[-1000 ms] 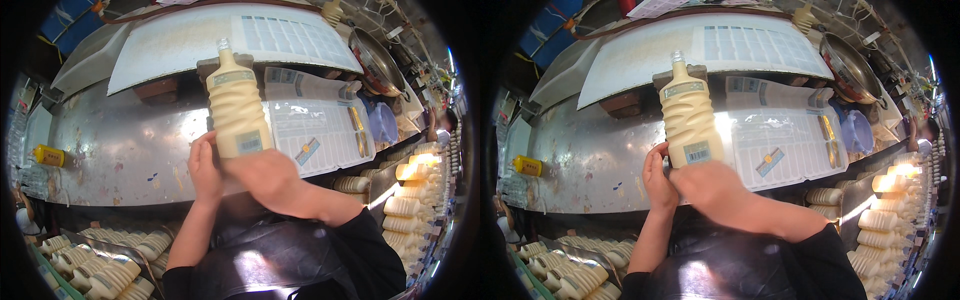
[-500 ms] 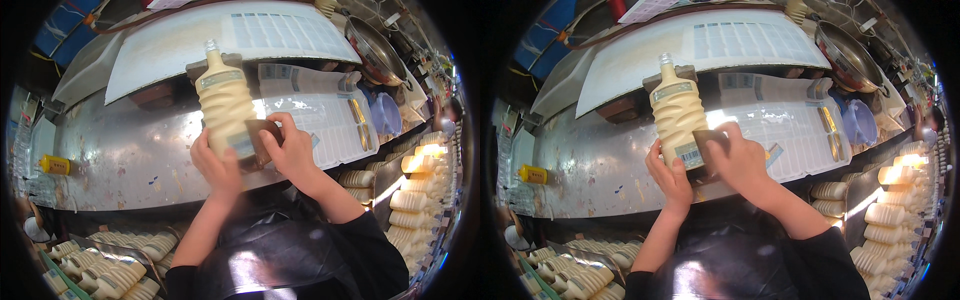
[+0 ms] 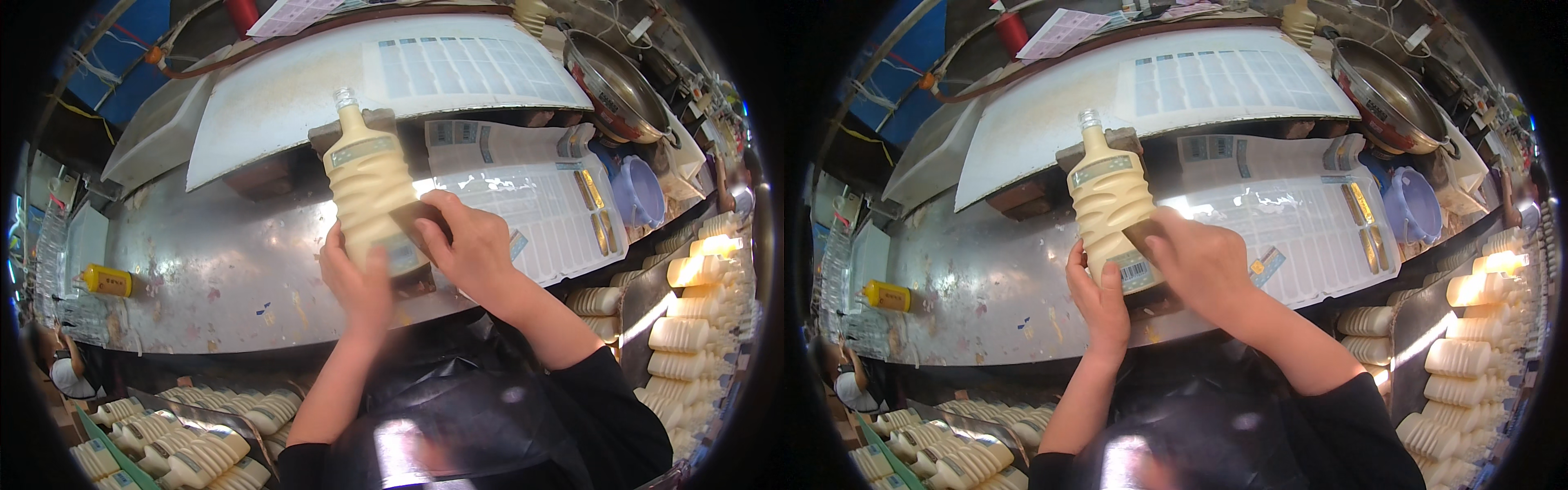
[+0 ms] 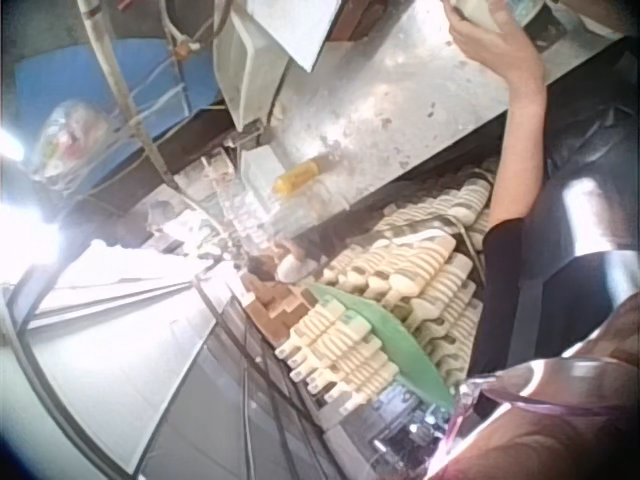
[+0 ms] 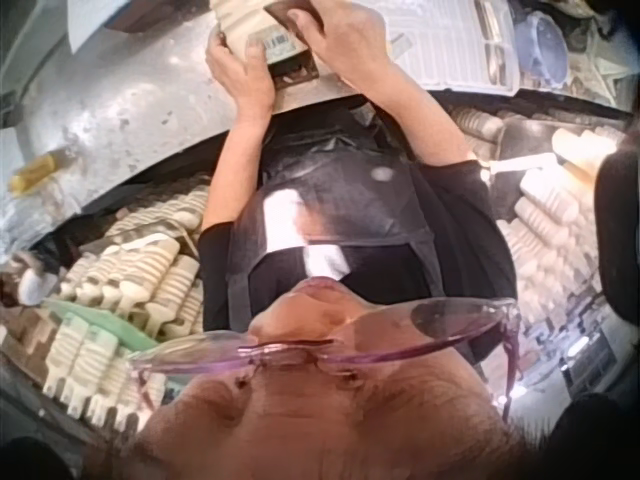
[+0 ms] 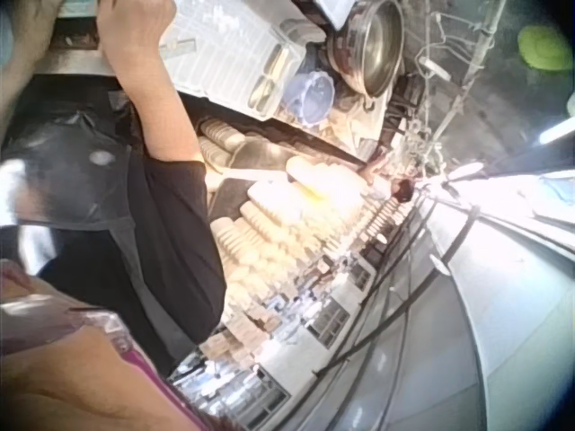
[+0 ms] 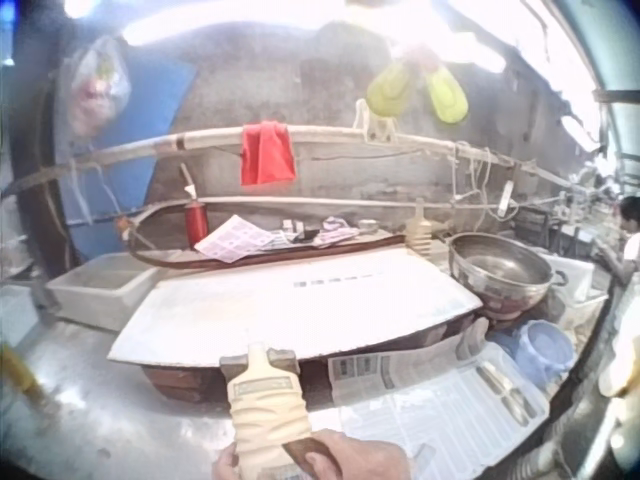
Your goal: The person applies adhesive labels to the neck and body of a ribbed plastic bottle, smoothing each label with their fingers. They repeat this process on multiple bottles, placing finished ones on a nearby tray.
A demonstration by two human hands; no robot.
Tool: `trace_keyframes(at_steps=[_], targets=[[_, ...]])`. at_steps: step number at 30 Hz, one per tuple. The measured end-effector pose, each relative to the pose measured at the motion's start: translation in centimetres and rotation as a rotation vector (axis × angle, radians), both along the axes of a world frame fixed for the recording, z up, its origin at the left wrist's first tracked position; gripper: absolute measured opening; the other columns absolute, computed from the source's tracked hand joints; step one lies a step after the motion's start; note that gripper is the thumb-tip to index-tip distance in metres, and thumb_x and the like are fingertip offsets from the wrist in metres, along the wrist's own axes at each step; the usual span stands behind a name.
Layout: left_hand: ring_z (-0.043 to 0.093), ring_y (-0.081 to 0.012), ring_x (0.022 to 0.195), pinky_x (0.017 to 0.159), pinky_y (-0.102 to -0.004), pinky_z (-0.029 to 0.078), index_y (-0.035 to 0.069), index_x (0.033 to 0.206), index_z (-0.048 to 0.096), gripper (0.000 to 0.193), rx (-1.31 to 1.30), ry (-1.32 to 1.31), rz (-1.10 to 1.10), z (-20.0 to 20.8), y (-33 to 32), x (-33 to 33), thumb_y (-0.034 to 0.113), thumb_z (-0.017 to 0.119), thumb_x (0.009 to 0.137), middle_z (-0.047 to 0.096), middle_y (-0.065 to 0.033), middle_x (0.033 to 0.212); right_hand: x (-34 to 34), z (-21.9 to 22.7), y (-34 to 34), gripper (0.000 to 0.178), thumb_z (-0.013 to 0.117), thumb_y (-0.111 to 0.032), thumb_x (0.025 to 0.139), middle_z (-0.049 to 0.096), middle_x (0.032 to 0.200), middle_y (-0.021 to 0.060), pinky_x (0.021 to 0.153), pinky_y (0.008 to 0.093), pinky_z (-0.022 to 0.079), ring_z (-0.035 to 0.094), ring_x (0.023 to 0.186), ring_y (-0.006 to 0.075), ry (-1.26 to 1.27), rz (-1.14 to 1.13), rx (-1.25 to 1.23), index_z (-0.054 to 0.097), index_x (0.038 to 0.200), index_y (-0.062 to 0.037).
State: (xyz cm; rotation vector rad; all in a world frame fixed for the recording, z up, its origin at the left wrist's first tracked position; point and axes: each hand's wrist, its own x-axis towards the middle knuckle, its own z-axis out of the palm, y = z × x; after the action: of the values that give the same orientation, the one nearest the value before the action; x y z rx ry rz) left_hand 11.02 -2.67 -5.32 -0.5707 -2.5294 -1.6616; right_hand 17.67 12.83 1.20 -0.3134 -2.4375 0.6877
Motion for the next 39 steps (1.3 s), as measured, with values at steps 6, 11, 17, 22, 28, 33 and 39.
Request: trace_keyframes(at_steps=[6, 11, 17, 22, 28, 33, 39], targets=[[0.048, -0.0329, 0.130, 0.113, -0.0444, 0.036, -0.006, 0.148, 0.040, 0.061, 0.075, -0.077, -0.001, -0.4, -0.3, -0.6, 0.031, 0.054, 0.102, 0.048, -0.0233, 0.141, -0.3, 1.3, 0.3, 0.028, 0.076, -0.007, 0.087, 0.070, 0.089, 0.0108, 0.068, 0.0422, 0.052, 0.065, 0.075, 0.0326, 0.072, 0.110, 0.184, 0.065, 0.112, -0.0084], [0.050, -0.0307, 0.126, 0.111, -0.0427, 0.037, -0.004, 0.148, 0.041, 0.062, 0.000, -0.028, 0.004, 0.4, 0.0, -0.3, 0.032, 0.059, 0.101, 0.051, -0.0210, 0.137, 0.4, 0.1, 0.7, 0.029, 0.076, 0.002, 0.076, 0.074, 0.100, 0.0103, 0.072, 0.0400, 0.054, 0.071, 0.087, 0.0304, 0.334, 0.319, 0.247, 0.067, 0.102, -0.0075], [0.051, -0.0322, 0.127, 0.111, -0.0445, 0.039, -0.003, 0.145, 0.045, 0.059, 0.263, -0.240, -0.026, -0.6, -0.4, -0.9, 0.023, 0.063, 0.096, 0.052, -0.0196, 0.137, 2.9, 0.0, -1.1, 0.026, 0.073, 0.002, 0.072, 0.075, 0.104, 0.0098, 0.074, 0.0359, 0.055, 0.073, 0.090, 0.0268, 0.285, 0.488, 0.200, 0.070, 0.097, -0.0063], [0.054, -0.0245, 0.122, 0.110, -0.0395, 0.041, 0.001, 0.144, 0.047, 0.046, 0.487, -0.558, -0.072, 1.0, -1.3, -1.5, 0.024, 0.055, 0.105, 0.057, -0.0122, 0.133, 1.7, 2.4, -3.4, 0.036, 0.070, -0.002, 0.071, 0.071, 0.108, 0.0097, 0.081, 0.0368, 0.053, 0.070, 0.097, 0.0264, 0.147, 0.377, 0.303, 0.071, 0.107, -0.0046], [0.053, -0.0182, 0.118, 0.104, -0.0361, 0.043, 0.003, 0.145, 0.046, 0.047, 0.533, -0.518, -0.107, 0.2, -2.0, -1.6, 0.037, 0.037, 0.113, 0.055, -0.0091, 0.129, 1.8, 2.7, -5.1, 0.035, 0.071, -0.009, 0.075, 0.069, 0.090, 0.0101, 0.072, 0.0377, 0.053, 0.069, 0.081, 0.0262, -0.069, 0.506, 0.245, 0.071, 0.110, -0.0058], [0.047, -0.0411, 0.132, 0.115, -0.0484, 0.036, -0.006, 0.149, 0.037, 0.078, 0.027, -0.003, -0.101, -0.6, -1.6, 0.2, 0.018, 0.072, 0.084, 0.047, -0.0258, 0.144, 0.6, 1.8, -1.3, 0.025, 0.071, -0.014, 0.090, 0.073, 0.083, 0.0139, 0.067, 0.0392, 0.056, 0.071, 0.071, 0.0319, -0.074, 0.003, 0.003, 0.072, 0.113, -0.0051], [0.051, -0.0431, 0.127, 0.110, -0.0495, 0.039, -0.006, 0.148, 0.037, 0.088, 0.153, -0.070, -0.242, -3.5, -2.4, -1.2, 0.020, 0.080, 0.075, 0.053, -0.0268, 0.134, 1.8, -1.4, 3.8, 0.021, 0.066, -0.014, 0.095, 0.073, 0.096, 0.0095, 0.082, 0.0328, 0.053, 0.070, 0.096, 0.0216, 0.102, -0.083, -0.607, 0.073, 0.112, -0.0046]])
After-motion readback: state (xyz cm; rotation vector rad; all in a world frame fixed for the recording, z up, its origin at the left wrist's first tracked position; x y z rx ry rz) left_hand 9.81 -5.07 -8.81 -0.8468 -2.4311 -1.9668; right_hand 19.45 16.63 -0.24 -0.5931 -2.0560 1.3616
